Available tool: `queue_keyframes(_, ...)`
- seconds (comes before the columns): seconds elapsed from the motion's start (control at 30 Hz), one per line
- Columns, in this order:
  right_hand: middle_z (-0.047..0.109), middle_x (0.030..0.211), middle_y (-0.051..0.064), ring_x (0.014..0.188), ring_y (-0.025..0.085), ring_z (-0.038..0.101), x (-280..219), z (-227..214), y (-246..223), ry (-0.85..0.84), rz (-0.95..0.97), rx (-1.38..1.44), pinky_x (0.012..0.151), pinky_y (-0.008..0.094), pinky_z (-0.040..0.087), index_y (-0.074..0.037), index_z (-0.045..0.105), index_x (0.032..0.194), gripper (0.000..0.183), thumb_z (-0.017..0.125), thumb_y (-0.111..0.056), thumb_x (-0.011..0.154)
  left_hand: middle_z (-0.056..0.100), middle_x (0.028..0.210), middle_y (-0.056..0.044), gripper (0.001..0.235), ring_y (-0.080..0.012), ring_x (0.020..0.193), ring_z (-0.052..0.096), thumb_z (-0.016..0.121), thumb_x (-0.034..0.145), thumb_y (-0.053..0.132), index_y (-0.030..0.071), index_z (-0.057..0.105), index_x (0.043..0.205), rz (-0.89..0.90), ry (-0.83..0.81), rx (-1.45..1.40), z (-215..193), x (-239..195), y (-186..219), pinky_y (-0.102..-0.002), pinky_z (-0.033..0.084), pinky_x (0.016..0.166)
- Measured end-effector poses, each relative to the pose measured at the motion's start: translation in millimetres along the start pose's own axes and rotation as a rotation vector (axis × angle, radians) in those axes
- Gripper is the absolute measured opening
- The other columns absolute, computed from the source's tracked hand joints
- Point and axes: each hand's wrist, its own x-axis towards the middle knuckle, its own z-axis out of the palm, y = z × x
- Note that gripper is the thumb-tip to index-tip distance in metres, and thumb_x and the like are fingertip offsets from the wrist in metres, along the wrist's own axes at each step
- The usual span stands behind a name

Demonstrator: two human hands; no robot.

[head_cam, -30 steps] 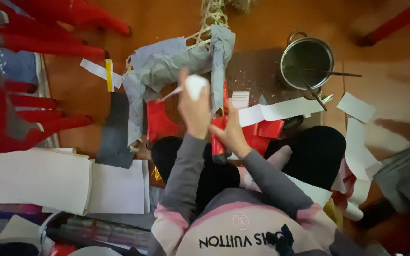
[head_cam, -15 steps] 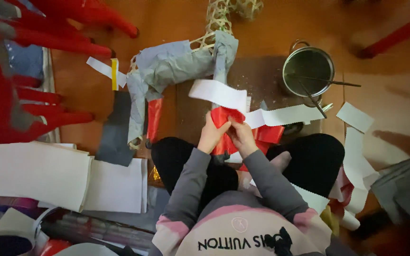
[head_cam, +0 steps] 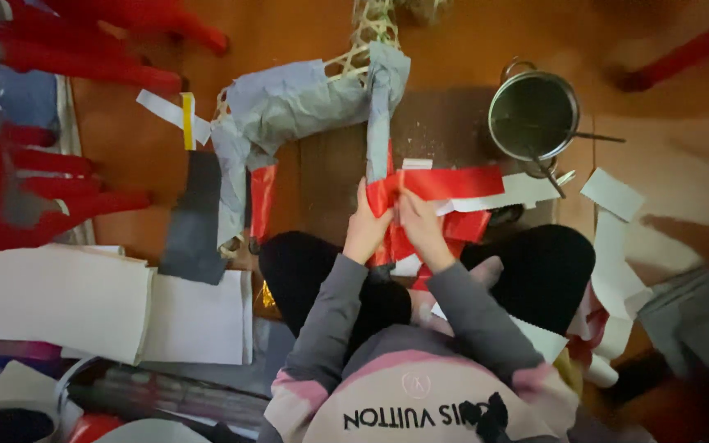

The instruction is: Decorating a giraffe-shaped craft structure by cutting and applying red and white paper strips

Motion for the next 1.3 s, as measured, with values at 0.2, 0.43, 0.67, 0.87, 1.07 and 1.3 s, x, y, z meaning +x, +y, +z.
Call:
queue_keyframes(0.2,0.073,0.091,0.006,0.08,0.017,0.071,76.7,41.5,33.5,-0.186,0.576,0.126,0.07,0.038,0.059,-0.011,0.07,0.107,0.035,0.077,-0.038,0.085,0.057,0.126,-0.033,0.103,-0.0432,0.123,0.054,0.069,0.071,0.031,0.03,0.006,0.154,-0.006,-0.1,0.023,0.9,13.6,-12.0,-0.05,0.044,0.105)
queue_keyframes(0.43,0.071,0.082,0.013,0.07,0.027,0.069,78.7,46.4,27.0,-0.037,0.662,0.417,0.062,0.046,0.059,-0.008,0.068,0.102,0.036,0.086,-0.027,0.077,0.041,0.141,-0.037,0.126,-0.0499,0.127,0.047,0.079,0.074,0.032,0.022,-0.018,0.153,0.172,-0.255,-0.08,-23.3,-16.2,11.1,-0.055,0.043,0.105)
queue_keyframes(0.67,0.049,0.116,0.029,0.105,0.041,0.053,57.0,52.2,-39.0,-0.019,0.442,0.241,0.087,0.054,0.047,0.004,0.036,0.135,0.069,0.068,-0.038,0.09,0.037,0.152,-0.021,0.086,-0.0473,0.133,0.041,0.067,0.082,0.009,0.022,0.021,0.154,0.437,0.537,-0.115,-57.5,8.3,49.3,-0.058,0.033,0.11)
queue_keyframes(0.87,0.051,0.108,0.015,0.103,0.032,0.049,20.2,40.5,-105.5,0.082,-0.085,0.0,0.099,0.047,0.039,-0.002,0.051,0.126,0.049,0.065,-0.022,0.083,0.057,0.132,-0.026,0.077,-0.047,0.121,0.055,0.064,0.089,0.007,0.034,0.029,0.152,0.584,0.262,-0.012,-25.1,15.2,97.0,-0.054,0.047,0.102)
queue_keyframes(1.07,0.051,0.055,0.005,0.052,0.016,0.049,63.2,30.5,41.7,0.361,0.219,0.208,0.05,0.035,0.043,-0.005,0.06,0.067,0.026,0.069,-0.017,0.088,0.052,0.137,-0.027,0.088,-0.0482,0.123,0.051,0.06,0.088,0.046,0.021,0.009,0.155,0.36,0.135,0.0,-11.6,60.9,5.4,-0.058,0.043,0.102)
queue_keyframes(1.3,0.068,0.077,0.017,0.071,0.026,0.071,72.0,21.6,71.0,0.202,0.65,0.919,0.069,0.043,0.061,0.003,0.063,0.083,0.02,0.077,-0.011,0.086,0.061,0.123,-0.028,0.083,-0.0437,0.117,0.059,0.071,0.078,0.058,0.029,0.031,0.145,0.087,0.102,0.074,-1.9,86.8,-18.5,-0.05,0.05,0.096)
